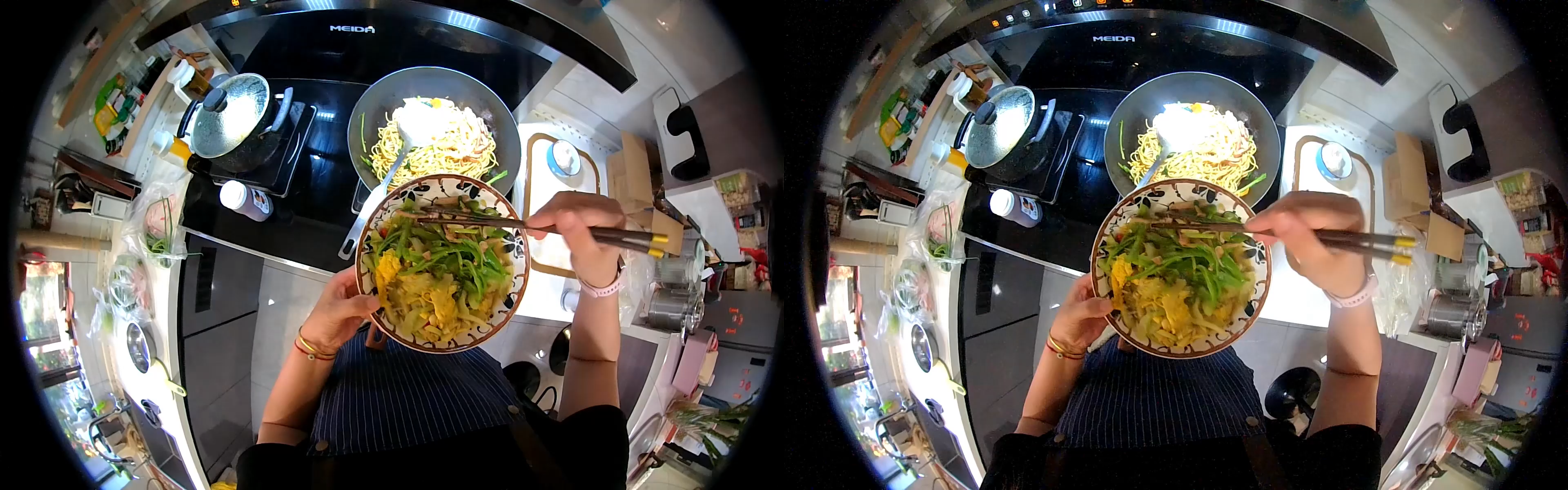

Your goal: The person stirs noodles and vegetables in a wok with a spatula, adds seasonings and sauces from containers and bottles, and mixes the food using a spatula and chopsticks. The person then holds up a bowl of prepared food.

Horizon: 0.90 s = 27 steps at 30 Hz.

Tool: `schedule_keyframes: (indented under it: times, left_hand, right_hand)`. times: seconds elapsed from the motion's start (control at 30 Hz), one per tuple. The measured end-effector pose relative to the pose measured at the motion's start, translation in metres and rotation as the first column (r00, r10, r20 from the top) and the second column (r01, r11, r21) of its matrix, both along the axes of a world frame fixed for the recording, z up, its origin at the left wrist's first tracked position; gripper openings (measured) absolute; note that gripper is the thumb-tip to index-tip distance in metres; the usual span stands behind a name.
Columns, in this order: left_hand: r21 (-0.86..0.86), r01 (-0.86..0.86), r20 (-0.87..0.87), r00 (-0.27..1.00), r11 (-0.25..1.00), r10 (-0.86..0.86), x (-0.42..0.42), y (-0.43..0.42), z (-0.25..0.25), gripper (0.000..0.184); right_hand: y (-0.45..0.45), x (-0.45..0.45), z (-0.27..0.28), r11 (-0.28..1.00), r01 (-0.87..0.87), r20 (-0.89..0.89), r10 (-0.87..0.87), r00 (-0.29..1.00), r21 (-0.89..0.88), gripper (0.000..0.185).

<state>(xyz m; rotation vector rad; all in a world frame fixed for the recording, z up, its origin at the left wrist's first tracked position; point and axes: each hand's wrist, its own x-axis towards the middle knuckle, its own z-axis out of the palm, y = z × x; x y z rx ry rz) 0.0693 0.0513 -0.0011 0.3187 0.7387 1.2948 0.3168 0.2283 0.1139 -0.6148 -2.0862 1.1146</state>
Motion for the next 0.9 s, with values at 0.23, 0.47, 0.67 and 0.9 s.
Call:
schedule_keyframes:
  times: [0.23,0.47,0.67,0.9]
  left_hand:
    - [-0.005,0.009,-0.015,1.000,1.000,-0.009,-0.001,-0.001,-0.001,0.050]
    - [-0.010,-0.030,-0.021,0.999,1.000,0.030,-0.002,-0.001,-0.001,0.049]
    - [-0.005,-0.031,-0.032,0.999,1.000,0.031,-0.002,-0.001,0.000,0.048]
    - [-0.006,-0.029,-0.022,0.999,1.000,0.029,-0.002,0.003,0.003,0.047]
  right_hand:
    - [0.001,0.006,-0.004,0.944,0.255,-0.032,-0.267,0.963,-0.209,0.042]
    - [0.013,0.010,0.003,0.870,0.485,-0.119,-0.493,0.862,-0.092,0.034]
    - [0.002,0.014,0.002,0.960,0.062,-0.012,-0.061,0.998,0.273,0.033]
    - [-0.018,0.001,0.012,0.703,-0.243,0.339,0.002,0.941,0.668,0.022]
